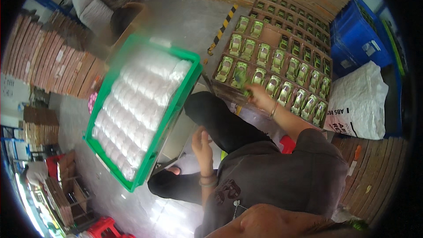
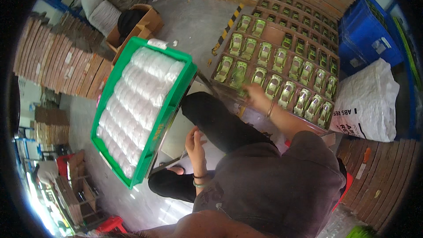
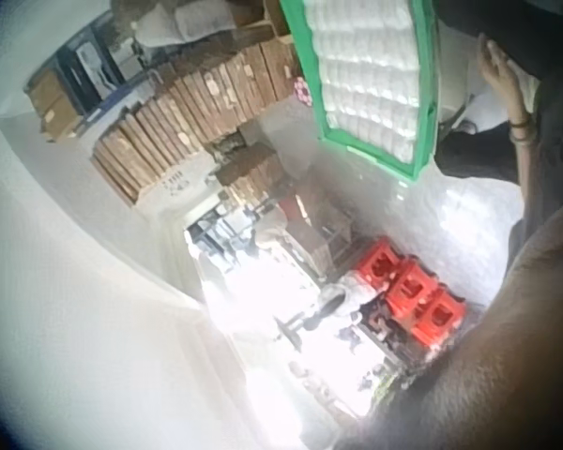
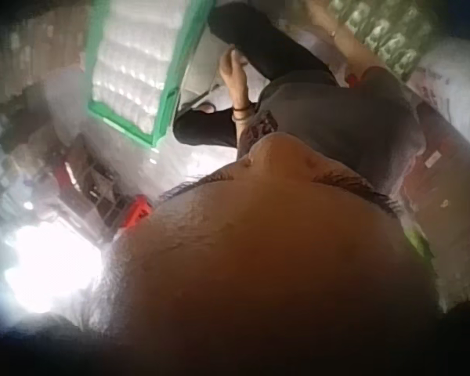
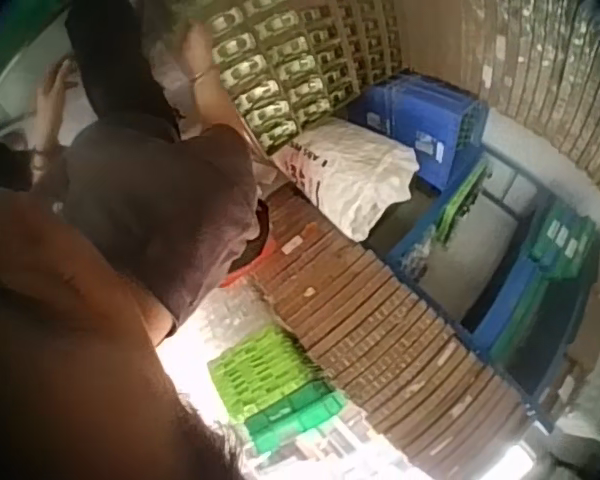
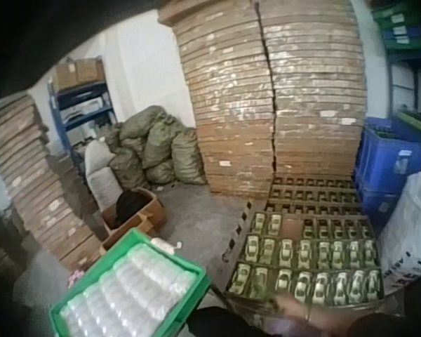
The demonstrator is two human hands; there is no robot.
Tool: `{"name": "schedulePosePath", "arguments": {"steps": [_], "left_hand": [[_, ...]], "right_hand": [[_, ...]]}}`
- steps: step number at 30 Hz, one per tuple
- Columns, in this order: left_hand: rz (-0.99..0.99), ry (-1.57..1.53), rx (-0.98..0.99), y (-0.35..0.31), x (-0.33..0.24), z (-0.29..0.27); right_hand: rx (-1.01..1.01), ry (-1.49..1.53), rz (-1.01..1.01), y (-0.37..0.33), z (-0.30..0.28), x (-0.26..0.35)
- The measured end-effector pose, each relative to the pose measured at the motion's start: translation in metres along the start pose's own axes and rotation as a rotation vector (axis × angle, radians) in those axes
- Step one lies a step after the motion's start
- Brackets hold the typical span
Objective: The person sits on a stool and repeatedly picks small green plastic items from a cardboard tray, wraps each one in a white plastic bag, and places the wrapped item into a green bin. The process is repeated for many items throughout the clip.
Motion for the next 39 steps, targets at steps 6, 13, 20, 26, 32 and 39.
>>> {"name": "schedulePosePath", "arguments": {"steps": [6, 13, 20, 26, 32, 39], "left_hand": [[-0.037, -0.032, -0.058, -0.004, 0.007, -0.015], [-0.042, 0.002, -0.069, -0.006, 0.025, -0.023], [-0.061, 0.005, -0.101, -0.005, 0.025, -0.029], [-0.008, -0.015, -0.025, -0.005, 0.007, -0.018], [0.159, -0.027, 0.159, 0.000, -0.038, 0.007], [0.022, -0.341, 0.255, -0.005, -0.062, 0.011]], "right_hand": [[-0.306, 0.119, -0.171, 0.145, -0.119, 0.101], [-0.658, -1.110, -0.392, 0.173, -0.211, 0.174], [-0.684, -1.365, -0.311, 0.163, -0.174, 0.167], [-0.920, -1.029, -1.312, 0.051, -0.140, 0.236], [0.121, -0.729, -1.097, -0.084, 0.032, 0.223], [1.288, -0.825, -0.779, -0.210, 0.231, 0.135]]}}
Point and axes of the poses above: each hand's wrist, its own y-axis towards the middle knuckle, its own z-axis out of the palm, x = y × z, the point moved 8 cm from there along y, towards the middle knuckle, and after that the axes turned 2 degrees about -x, right-handed, at the moved point
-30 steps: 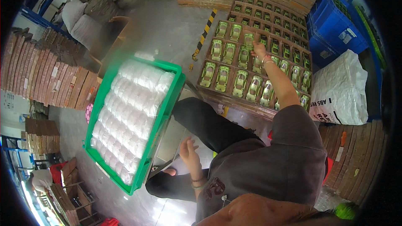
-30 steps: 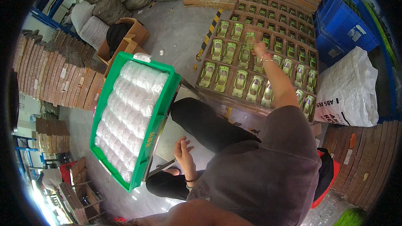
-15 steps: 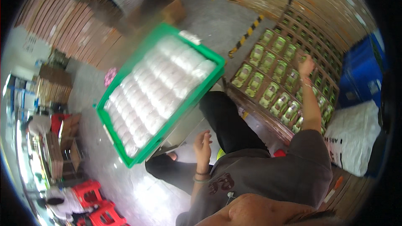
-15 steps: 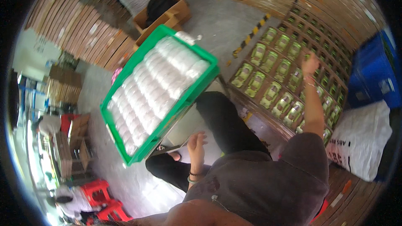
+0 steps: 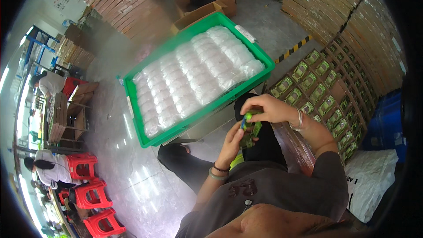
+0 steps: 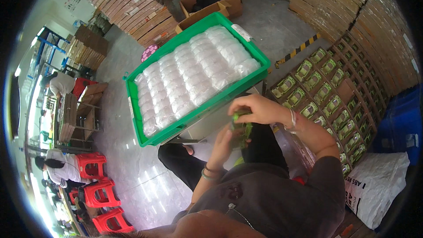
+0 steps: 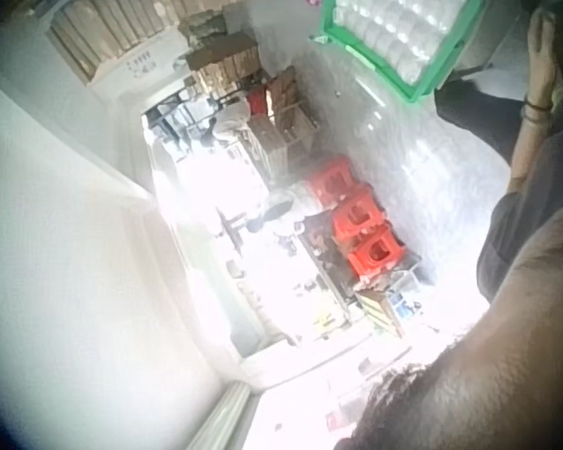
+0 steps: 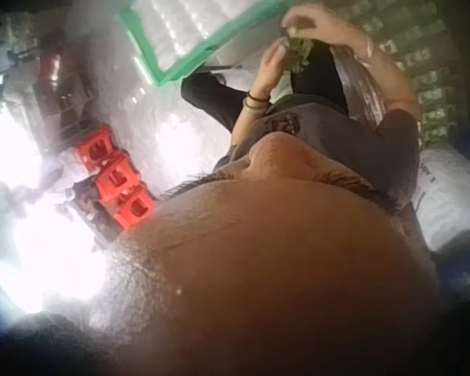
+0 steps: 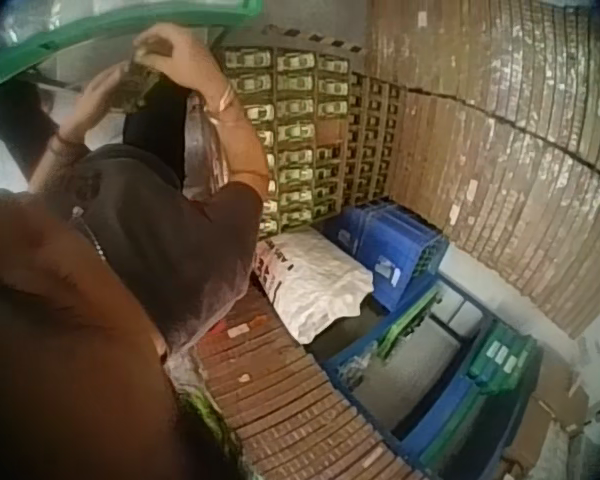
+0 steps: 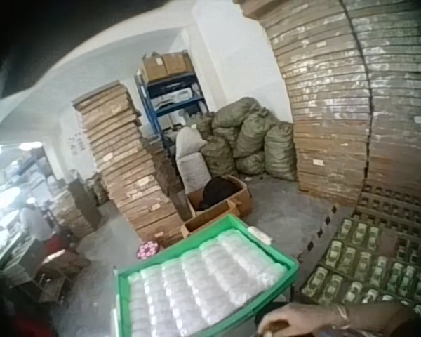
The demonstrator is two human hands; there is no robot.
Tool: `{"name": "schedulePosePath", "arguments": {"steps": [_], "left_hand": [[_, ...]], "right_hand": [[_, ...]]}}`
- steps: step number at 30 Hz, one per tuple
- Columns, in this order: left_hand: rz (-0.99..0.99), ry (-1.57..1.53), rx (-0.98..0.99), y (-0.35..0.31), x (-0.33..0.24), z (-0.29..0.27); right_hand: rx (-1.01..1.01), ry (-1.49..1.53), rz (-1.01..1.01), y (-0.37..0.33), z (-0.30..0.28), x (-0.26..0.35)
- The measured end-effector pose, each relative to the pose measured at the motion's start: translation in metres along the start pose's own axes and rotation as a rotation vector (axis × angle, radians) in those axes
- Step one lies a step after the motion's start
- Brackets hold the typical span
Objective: The person sits on a stool and repeatedly picks small green plastic items from a cardboard tray, wraps each one in a white plastic bag, and places the wrapped item into a green bin. The process is repeated for many items throughout the clip.
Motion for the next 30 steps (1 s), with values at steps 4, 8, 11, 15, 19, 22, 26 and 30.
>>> {"name": "schedulePosePath", "arguments": {"steps": [4, 8, 11, 15, 19, 22, 26, 30], "left_hand": [[-0.192, -0.103, -0.115, -0.023, 0.023, -0.033], [-0.253, -0.188, -0.259, -0.031, 0.030, -0.045], [-0.215, -0.198, -0.327, -0.034, 0.027, -0.058], [-0.191, -0.194, -0.321, -0.034, 0.029, -0.061], [-0.180, -0.288, -0.360, -0.036, 0.026, -0.068], [-0.176, -0.401, -0.341, -0.027, 0.031, -0.070], [-0.159, -0.506, -0.271, -0.019, 0.026, -0.060], [-0.156, -0.535, -0.281, -0.020, 0.026, -0.052]], "right_hand": [[0.067, -0.042, 0.042, 0.092, -0.038, -0.030], [-0.827, -0.906, -0.213, 0.174, -0.160, -0.068], [-0.644, -0.989, 0.210, 0.221, -0.169, -0.101], [-0.686, -0.776, 0.125, 0.222, -0.187, -0.122], [-0.746, -0.326, -0.158, 0.173, -0.154, -0.049], [-0.537, -0.003, -0.142, 0.116, -0.095, -0.003], [-0.349, -0.160, -0.150, 0.050, -0.003, 0.036], [-0.528, -0.412, -0.407, 0.019, 0.024, 0.038]]}}
Point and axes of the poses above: each hand's wrist, its own y-axis towards the middle knuckle, its own z-axis out of the palm, x = y × z, the point moved 8 cm from there along y, towards the middle knuckle, and after that the axes turned 2 degrees about -x, right-handed, at the moved point
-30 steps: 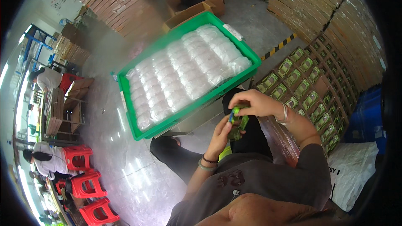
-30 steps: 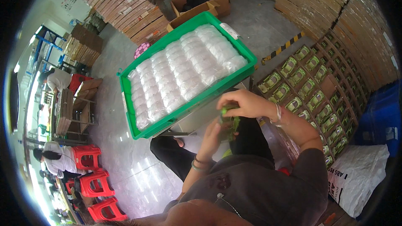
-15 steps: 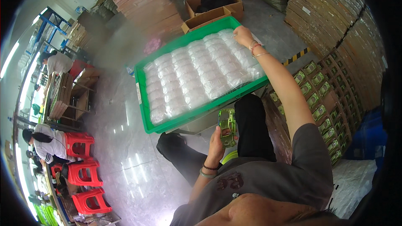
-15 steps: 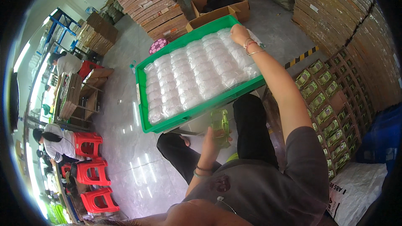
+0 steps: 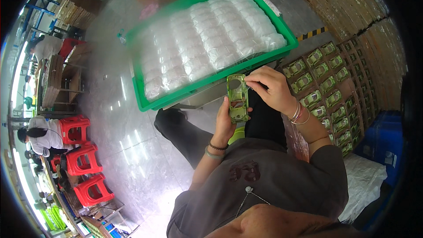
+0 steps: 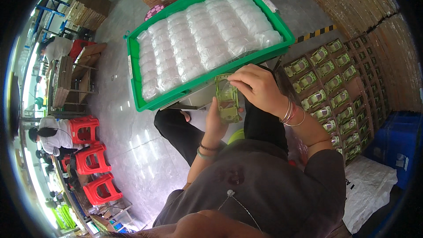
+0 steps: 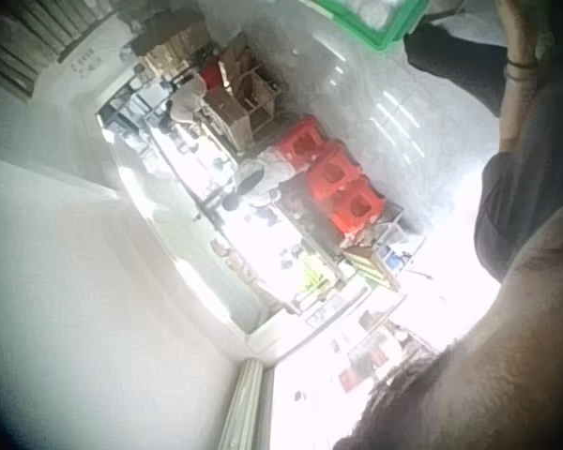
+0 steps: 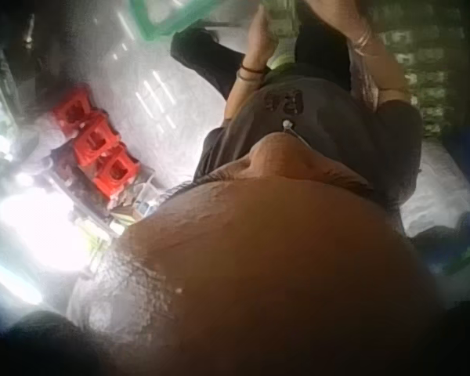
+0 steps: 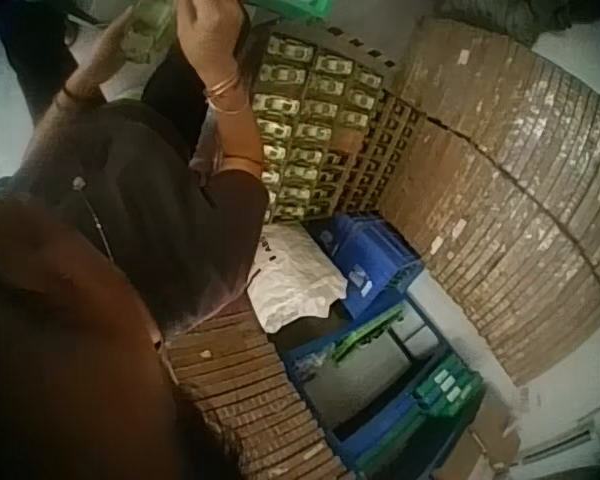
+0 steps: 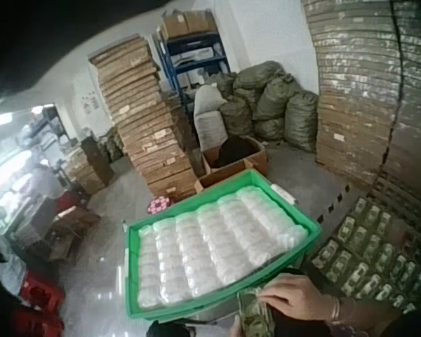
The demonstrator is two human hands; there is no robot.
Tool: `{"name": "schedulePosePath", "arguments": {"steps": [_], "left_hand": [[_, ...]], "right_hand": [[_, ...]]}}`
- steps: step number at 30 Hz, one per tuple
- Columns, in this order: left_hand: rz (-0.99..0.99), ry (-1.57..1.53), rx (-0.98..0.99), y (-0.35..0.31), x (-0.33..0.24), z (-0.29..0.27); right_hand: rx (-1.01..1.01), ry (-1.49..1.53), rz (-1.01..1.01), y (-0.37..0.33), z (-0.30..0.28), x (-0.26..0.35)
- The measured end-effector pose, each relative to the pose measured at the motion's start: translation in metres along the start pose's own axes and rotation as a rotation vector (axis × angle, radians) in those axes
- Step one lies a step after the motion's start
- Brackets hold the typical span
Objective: The person sits on a stool and repeatedly picks small green plastic items from a cardboard tray, wraps each one in a white plastic bag, and places the wrapped item into a green bin. The process is repeated for many items throughout the clip.
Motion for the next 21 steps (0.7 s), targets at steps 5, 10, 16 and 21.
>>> {"name": "schedulePosePath", "arguments": {"steps": [5, 10, 16, 21], "left_hand": [[0.010, -0.001, 0.037, 0.002, 0.009, -0.008], [0.020, 0.031, 0.008, 0.002, 0.007, -0.006], [0.014, 0.066, -0.013, -0.001, 0.006, -0.004], [0.044, 0.139, -0.010, -0.002, 0.003, 0.003]], "right_hand": [[0.017, -0.156, -0.162, -0.007, 0.016, 0.008], [0.156, -0.084, -0.033, -0.008, 0.032, -0.015], [0.239, 0.084, 0.174, -0.009, 0.041, -0.034], [0.091, -0.158, -0.069, -0.019, 0.042, -0.019]]}}
Point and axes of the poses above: each hand's wrist, its own y-axis towards the middle knuckle, its own z-axis out of the palm, x = y × z, the point moved 8 cm from there along y, towards the middle knuckle, and after that the axes turned 2 degrees about -x, right-handed, at the moved point
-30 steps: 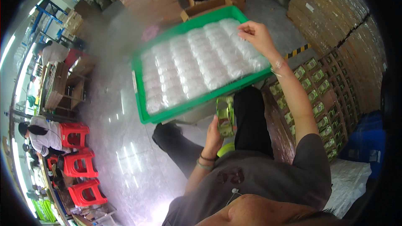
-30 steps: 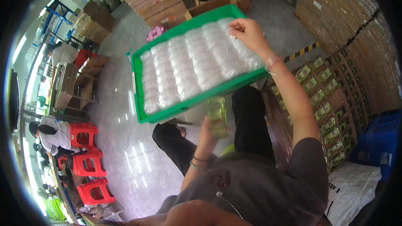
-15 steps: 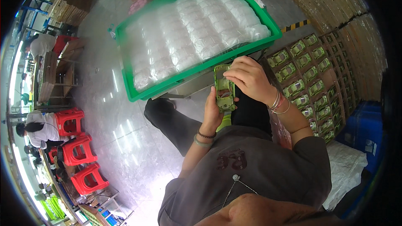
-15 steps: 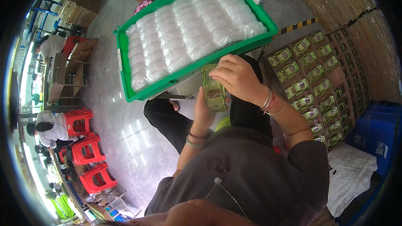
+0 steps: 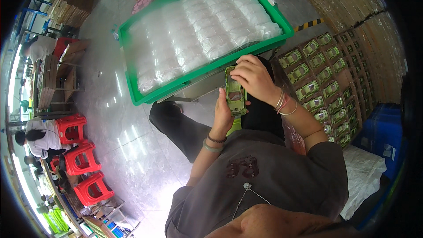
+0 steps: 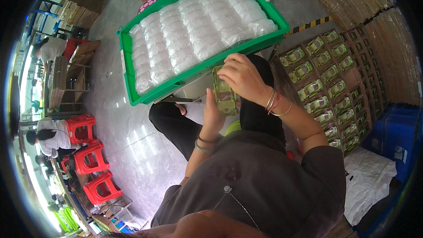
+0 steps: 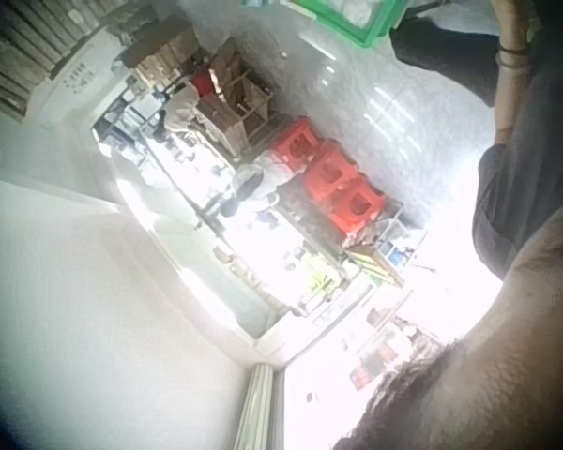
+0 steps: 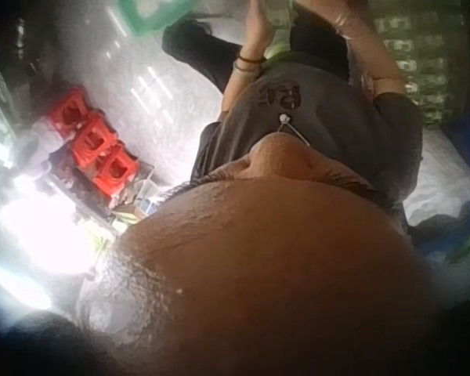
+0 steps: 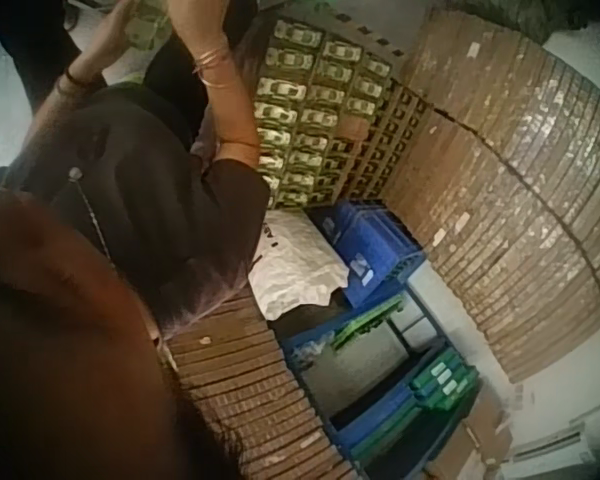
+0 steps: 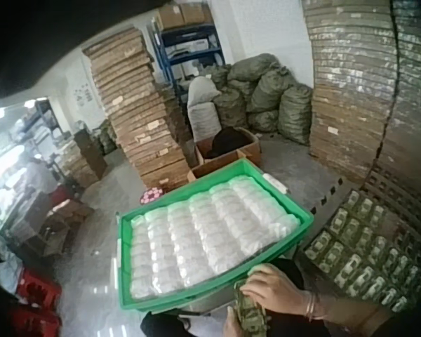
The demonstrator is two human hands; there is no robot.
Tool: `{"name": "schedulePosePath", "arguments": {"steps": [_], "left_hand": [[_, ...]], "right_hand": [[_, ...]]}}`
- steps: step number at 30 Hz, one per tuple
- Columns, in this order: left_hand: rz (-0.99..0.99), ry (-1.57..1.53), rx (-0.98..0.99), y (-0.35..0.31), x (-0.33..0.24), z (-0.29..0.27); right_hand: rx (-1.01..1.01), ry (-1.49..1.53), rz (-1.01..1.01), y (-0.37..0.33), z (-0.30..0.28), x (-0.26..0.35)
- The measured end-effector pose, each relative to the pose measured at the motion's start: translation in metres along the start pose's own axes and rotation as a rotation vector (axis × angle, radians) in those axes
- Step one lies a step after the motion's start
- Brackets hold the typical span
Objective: The person sits on a stool and repeatedly picks small green plastic items from a cardboard tray, wraps each one in a white plastic bag, and places the wrapped item into a green bin. The process is repeated for many items throughout the clip.
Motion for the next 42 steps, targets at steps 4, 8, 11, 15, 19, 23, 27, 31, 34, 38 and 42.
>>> {"name": "schedulePosePath", "arguments": {"steps": [4, 8, 11, 15, 19, 23, 27, 31, 34, 38, 42], "left_hand": [[0.036, 0.113, 0.019, -0.002, -0.006, 0.006], [0.314, 0.296, -0.079, 0.007, -0.009, -0.004], [0.385, 0.416, -0.172, 0.007, -0.010, -0.009], [0.514, 0.618, -0.269, 0.006, -0.019, -0.012], [0.582, 0.729, -0.344, 0.005, -0.028, -0.011], [0.651, 0.872, -0.341, 0.000, -0.035, 0.001], [0.683, 0.823, -0.329, -0.001, -0.038, 0.009], [0.731, 0.755, -0.323, 0.002, -0.039, 0.015], [0.733, 0.769, -0.294, 0.006, -0.038, 0.018], [0.716, 0.756, -0.270, 0.010, -0.033, 0.024], [0.583, 0.635, -0.210, 0.022, -0.010, 0.017]], "right_hand": [[-0.016, -0.099, 0.093, -0.005, 0.000, 0.003], [0.085, -0.196, 0.073, -0.015, 0.015, 0.013], [0.136, -0.167, 0.113, -0.024, 0.022, 0.010], [-0.148, -0.033, 0.184, -0.036, 0.016, 0.009], [-0.221, 0.239, 0.491, -0.065, 0.034, -0.020], [-0.239, 0.520, 0.703, -0.081, 0.049, -0.034], [-0.200, 0.491, 0.742, -0.079, 0.042, -0.036], [-0.325, 0.347, 0.591, -0.072, 0.027, -0.025], [-0.316, 0.327, 0.662, -0.079, 0.030, -0.032], [-0.339, 0.384, 0.730, -0.085, 0.027, -0.039], [-0.287, 0.388, 0.813, -0.098, 0.021, -0.039]]}}
Point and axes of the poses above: each hand's wrist, its own y-axis towards the middle knuckle, its own z-axis out of the palm, x = y × z, the point moved 8 cm from there along y, towards the middle knuckle, and after that the axes turned 2 degrees about -x, right-handed, at the moved point
